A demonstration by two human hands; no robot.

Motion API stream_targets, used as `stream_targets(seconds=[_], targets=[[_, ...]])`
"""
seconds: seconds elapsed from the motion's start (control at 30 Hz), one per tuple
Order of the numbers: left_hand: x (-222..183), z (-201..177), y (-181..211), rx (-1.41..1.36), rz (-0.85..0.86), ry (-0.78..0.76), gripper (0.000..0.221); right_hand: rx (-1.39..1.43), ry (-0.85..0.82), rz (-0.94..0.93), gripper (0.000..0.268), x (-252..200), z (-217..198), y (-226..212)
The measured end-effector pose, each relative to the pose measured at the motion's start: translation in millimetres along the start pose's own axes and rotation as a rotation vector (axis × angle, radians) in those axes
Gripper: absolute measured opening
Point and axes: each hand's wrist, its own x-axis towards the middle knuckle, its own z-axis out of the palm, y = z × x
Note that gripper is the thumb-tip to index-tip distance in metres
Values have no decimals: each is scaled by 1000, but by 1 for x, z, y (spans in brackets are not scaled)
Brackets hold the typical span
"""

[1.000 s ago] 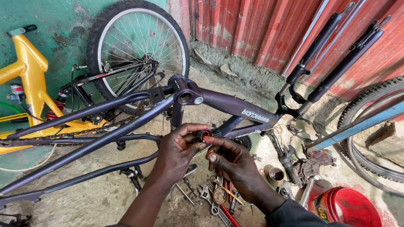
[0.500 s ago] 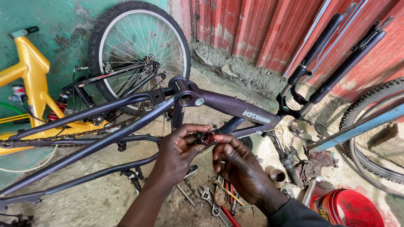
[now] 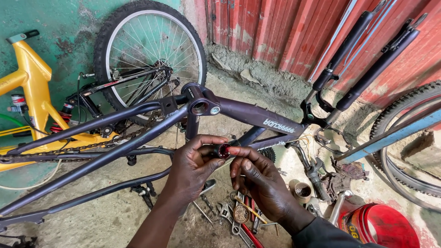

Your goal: Greasing and installing ball bearings into the bottom bracket of a bicycle frame using a small tool.

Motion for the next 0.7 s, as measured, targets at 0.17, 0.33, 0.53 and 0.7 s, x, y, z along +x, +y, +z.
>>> stream_targets(seconds=[0.17,0.33,0.53,0.7], targets=[[1,1,1,42,25,33,48,-48,18,21,50,0,2,2],[0,0,3,99,102,53,48,-74,-11,-1,58,-3,10,8],[-2,1,8,146,124,97,46,105,-34,81,68,-6,22,13],[-1,0,6,186,144,104,43,390,-73,95,75,-5,22,17]])
